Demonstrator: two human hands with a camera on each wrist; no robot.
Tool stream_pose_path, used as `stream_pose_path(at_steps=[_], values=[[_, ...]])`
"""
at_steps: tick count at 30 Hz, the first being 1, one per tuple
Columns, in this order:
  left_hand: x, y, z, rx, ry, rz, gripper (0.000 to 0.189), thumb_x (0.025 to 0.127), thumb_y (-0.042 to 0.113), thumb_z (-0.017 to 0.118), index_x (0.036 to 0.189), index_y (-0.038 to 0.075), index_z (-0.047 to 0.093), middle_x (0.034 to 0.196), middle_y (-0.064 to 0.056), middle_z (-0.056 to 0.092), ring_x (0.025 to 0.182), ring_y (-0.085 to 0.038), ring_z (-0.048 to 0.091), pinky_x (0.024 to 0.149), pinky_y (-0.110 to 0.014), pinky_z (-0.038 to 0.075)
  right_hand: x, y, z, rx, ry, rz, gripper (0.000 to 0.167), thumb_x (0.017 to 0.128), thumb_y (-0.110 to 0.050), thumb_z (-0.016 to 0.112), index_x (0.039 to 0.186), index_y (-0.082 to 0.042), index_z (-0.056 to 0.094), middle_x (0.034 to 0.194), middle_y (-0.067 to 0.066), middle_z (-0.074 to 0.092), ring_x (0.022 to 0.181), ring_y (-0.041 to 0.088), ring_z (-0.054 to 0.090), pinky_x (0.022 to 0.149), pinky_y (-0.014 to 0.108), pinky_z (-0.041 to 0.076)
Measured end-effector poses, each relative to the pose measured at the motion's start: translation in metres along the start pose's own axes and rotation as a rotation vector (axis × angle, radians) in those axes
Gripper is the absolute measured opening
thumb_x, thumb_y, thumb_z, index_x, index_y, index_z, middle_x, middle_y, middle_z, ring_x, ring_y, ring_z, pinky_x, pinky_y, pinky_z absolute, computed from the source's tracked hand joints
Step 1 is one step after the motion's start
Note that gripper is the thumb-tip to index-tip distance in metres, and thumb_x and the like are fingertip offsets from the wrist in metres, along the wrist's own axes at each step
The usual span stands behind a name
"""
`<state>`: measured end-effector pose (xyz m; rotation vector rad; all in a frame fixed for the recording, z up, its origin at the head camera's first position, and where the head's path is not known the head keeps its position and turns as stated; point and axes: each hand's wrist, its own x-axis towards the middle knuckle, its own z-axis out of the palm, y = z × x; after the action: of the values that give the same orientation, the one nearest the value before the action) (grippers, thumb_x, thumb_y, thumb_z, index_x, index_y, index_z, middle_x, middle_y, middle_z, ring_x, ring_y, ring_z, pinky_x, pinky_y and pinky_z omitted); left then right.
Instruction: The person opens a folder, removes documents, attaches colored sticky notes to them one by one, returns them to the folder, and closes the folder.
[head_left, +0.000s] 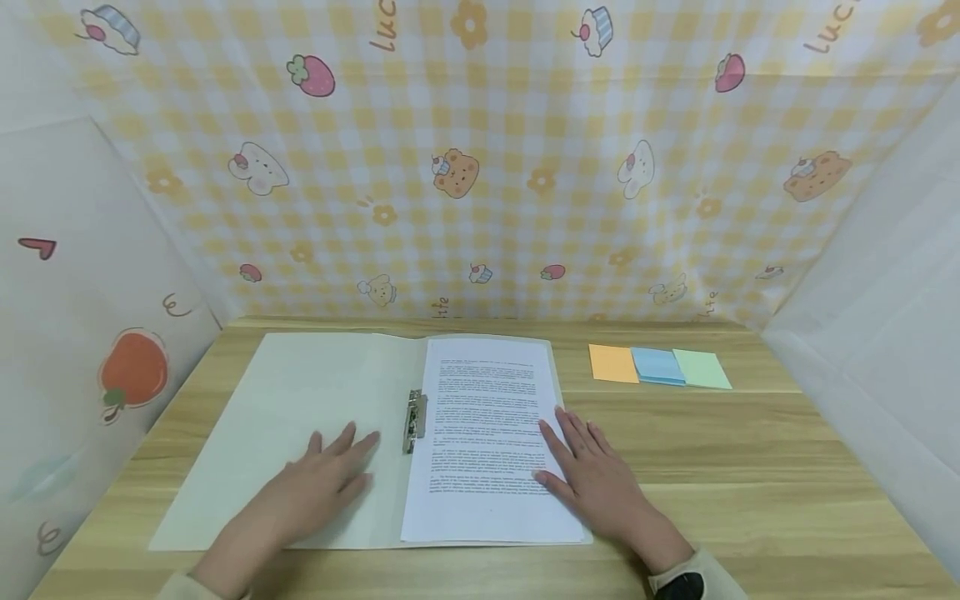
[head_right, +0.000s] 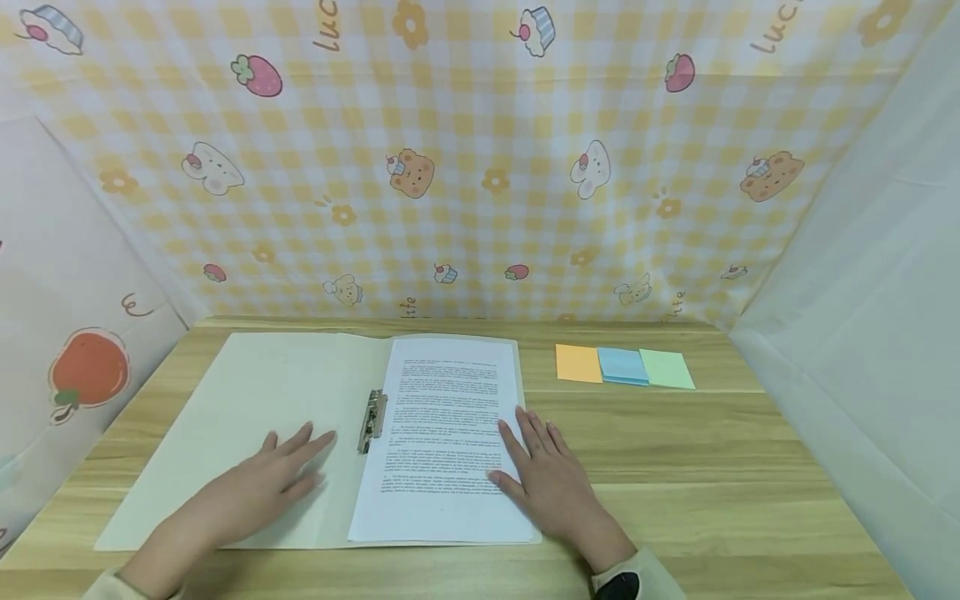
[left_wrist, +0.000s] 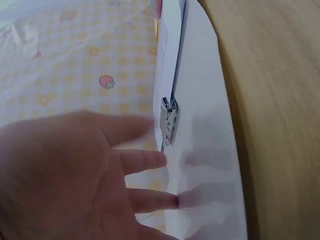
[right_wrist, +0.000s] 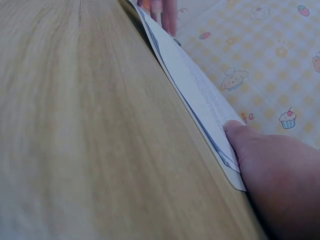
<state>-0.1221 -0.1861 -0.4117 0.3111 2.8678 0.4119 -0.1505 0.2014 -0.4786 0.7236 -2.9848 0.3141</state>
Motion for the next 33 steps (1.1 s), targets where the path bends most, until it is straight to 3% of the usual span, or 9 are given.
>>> stream_pose_path(at_steps=[3,6,11,16,21,33], values=[[-0.001,0.006,0.0,-0.016,-0.03,-0.04,0.072,0.099,0.066,0.043,0.156,0.021,0.042,0.161,-0.029,0.032,0.136,-0.073,0.022,0.09,-0.089,0.029,0.001,0.0,0.001,0.002,0.006,-0.006,0.072,0.103,-0.056,0.045,0.16,-0.017,0.029,0.17,0.012,0.019,0.158,0.033,0.019,0.126,0.055,0.017],[-0.002,0.013,0.003,-0.027,-0.033,-0.065,0.083,0.094,0.077,0.038,0.158,0.024,0.038,0.162,-0.032,0.026,0.142,-0.07,0.013,0.092,-0.093,0.02,0.001,-0.001,0.001,0.002,0.012,-0.011,0.072,0.103,-0.056,0.045,0.16,-0.017,0.029,0.17,0.012,0.019,0.158,0.033,0.019,0.126,0.055,0.017],[-0.005,0.021,0.01,-0.04,0.0,-0.027,0.081,0.092,0.078,0.043,0.157,0.031,0.036,0.164,-0.033,0.02,0.15,-0.06,0.006,0.089,-0.096,0.01,0.001,-0.002,0.0,0.002,0.011,-0.001,0.072,0.103,-0.056,0.045,0.161,-0.017,0.029,0.17,0.012,0.018,0.158,0.033,0.019,0.127,0.054,0.017],[-0.007,0.02,0.016,-0.018,0.004,0.008,0.079,0.091,0.078,0.045,0.158,0.037,0.033,0.168,-0.023,0.018,0.149,-0.062,0.006,0.088,-0.097,0.009,0.001,-0.001,-0.001,0.004,0.004,0.004,0.072,0.103,-0.057,0.045,0.161,-0.017,0.028,0.171,0.011,0.017,0.158,0.032,0.018,0.127,0.054,0.017],[-0.008,0.019,0.018,-0.005,0.003,0.025,0.081,0.09,0.079,0.045,0.159,0.04,0.028,0.169,-0.022,0.015,0.148,-0.063,0.004,0.088,-0.097,0.01,0.001,-0.002,-0.001,-0.001,0.005,0.004,0.072,0.103,-0.057,0.044,0.161,-0.017,0.028,0.17,0.011,0.018,0.158,0.032,0.019,0.127,0.054,0.017],[-0.007,0.023,0.02,-0.016,0.042,0.041,0.085,0.088,0.08,0.047,0.157,0.033,0.036,0.166,-0.027,0.023,0.151,-0.058,0.01,0.094,-0.095,0.005,0.0,0.0,0.001,-0.022,0.009,0.004,0.072,0.103,-0.057,0.043,0.161,-0.018,0.027,0.17,0.011,0.018,0.158,0.032,0.02,0.127,0.054,0.018]])
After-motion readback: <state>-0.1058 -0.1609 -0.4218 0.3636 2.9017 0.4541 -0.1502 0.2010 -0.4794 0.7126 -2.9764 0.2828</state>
